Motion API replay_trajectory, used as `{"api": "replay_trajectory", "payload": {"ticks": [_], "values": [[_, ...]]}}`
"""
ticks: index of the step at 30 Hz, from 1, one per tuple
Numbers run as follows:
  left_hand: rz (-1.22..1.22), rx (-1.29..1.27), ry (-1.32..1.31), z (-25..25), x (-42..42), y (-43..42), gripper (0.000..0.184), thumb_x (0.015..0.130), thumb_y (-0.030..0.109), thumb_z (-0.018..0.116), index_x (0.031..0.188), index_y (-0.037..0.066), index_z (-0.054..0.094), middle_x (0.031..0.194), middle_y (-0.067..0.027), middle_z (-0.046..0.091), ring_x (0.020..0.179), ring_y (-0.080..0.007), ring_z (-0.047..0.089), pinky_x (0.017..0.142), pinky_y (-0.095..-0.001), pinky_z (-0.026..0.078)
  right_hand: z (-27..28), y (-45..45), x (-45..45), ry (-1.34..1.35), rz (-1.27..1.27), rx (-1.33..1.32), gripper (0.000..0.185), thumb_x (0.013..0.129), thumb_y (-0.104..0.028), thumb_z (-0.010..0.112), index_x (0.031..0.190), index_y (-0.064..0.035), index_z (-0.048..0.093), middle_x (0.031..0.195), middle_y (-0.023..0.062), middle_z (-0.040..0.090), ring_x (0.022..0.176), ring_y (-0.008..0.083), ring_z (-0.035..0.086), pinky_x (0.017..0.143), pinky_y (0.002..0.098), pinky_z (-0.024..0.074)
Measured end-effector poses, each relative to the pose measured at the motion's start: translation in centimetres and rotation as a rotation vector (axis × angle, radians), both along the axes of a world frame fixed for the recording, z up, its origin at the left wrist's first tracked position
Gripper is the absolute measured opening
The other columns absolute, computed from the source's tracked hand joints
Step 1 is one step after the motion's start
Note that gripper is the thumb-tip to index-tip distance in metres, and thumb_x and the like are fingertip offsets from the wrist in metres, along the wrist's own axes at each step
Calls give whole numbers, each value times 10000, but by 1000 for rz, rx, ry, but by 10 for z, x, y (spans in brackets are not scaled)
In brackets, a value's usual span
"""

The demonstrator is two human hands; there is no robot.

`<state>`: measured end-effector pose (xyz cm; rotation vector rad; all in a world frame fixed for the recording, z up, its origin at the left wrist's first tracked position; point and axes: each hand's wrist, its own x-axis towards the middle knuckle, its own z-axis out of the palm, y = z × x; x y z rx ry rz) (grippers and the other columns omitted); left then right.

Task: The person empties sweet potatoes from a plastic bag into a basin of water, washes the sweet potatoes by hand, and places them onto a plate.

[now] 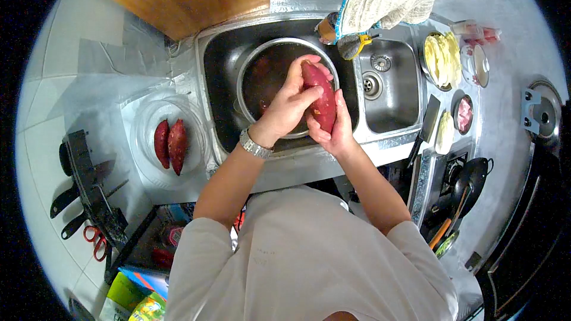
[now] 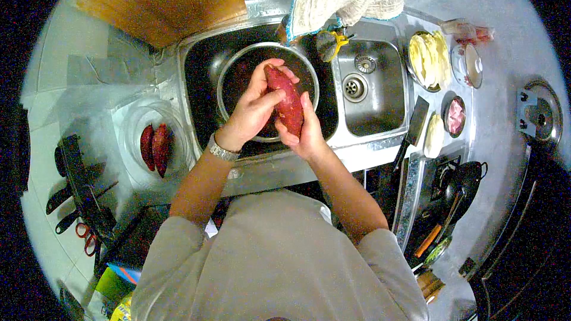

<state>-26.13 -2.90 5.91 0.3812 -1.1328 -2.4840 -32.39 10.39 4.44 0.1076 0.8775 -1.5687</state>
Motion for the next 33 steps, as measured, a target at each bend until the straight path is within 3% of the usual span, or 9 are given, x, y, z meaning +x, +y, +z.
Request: {"api": "replay_trajectory", "payload": {"ticks": [4, 8, 13, 18, 21, 23, 28, 30, 33], "values": [[12, -240, -3, -1, 0, -2, 291, 990, 76, 414, 1279, 42, 412, 1150, -108, 578, 1103, -208, 563, 991, -352, 437, -3, 1, -4, -136, 30, -29, 685, 904, -743, 316, 1072, -117, 539, 554, 17, 492, 324, 82, 328, 306, 214, 239], [96, -210, -35, -7, -4, -1, 214, 1021, 141, 389, 1184, 36, 480, 1068, -115, 618, 1000, -197, 606, 923, -335, 474, 1, -1, -2, -105, 27, 26, 702, 897, -750, 324, 1096, -112, 539, 555, 24, 496, 319, 85, 327, 303, 212, 239], [156, -160, -201, -1, -6, -6, 345, 1059, 273, 321, 1005, 30, 561, 911, -108, 657, 832, -185, 638, 803, -313, 509, -6, 2, 7, -155, 79, -121, 737, 895, -760, 289, 1058, -86, 538, 591, 34, 473, 333, 83, 334, 316, 209, 273], [-34, 18, -16, -10, 2, -1, 261, 1018, 124, 417, 1273, 71, 431, 1167, -111, 574, 1112, -205, 563, 969, -346, 464, -4, 6, 7, -221, 16, -72, 740, 893, -761, 298, 1047, -81, 546, 578, 23, 461, 332, 79, 333, 317, 211, 272], [-43, -80, -50, -3, 6, 3, 291, 998, 90, 448, 1288, 71, 428, 1167, -100, 575, 1129, -200, 559, 970, -336, 464, -5, 9, 9, -272, -19, -77, 679, 910, -737, 306, 1103, -125, 527, 567, 19, 482, 317, 77, 318, 300, 204, 253], [-52, -102, -51, -2, 7, 3, 304, 991, 78, 457, 1293, 71, 422, 1161, -96, 577, 1130, -195, 560, 967, -326, 463, -4, 10, 8, -292, -12, -83, 720, 894, -755, 312, 1036, -91, 552, 595, 20, 465, 333, 77, 333, 314, 207, 271], [25, -146, -65, -8, 4, 9, 265, 996, 94, 455, 1259, 62, 442, 1127, -96, 591, 1076, -173, 579, 929, -303, 475, -4, 10, 5, -288, 52, -83, 684, 906, -737, 321, 1043, -108, 554, 612, 25, 469, 333, 75, 324, 315, 204, 269], [126, -120, -112, -10, 2, 10, 167, 1008, 121, 459, 1151, 36, 483, 1022, -96, 612, 959, -161, 595, 879, -308, 492, -8, 11, 6, -279, 55, -60, 672, 910, -730, 325, 1054, -115, 553, 619, 27, 471, 333, 74, 321, 315, 202, 269], [180, -32, -184, -11, -2, 10, 177, 1030, 179, 428, 1057, 26, 512, 942, -101, 629, 893, -167, 614, 838, -299, 502, -8, 10, 8, -308, 53, -75, 658, 915, -720, 334, 1083, -120, 546, 638, 38, 493, 339, 78, 320, 316, 205, 260]]}}
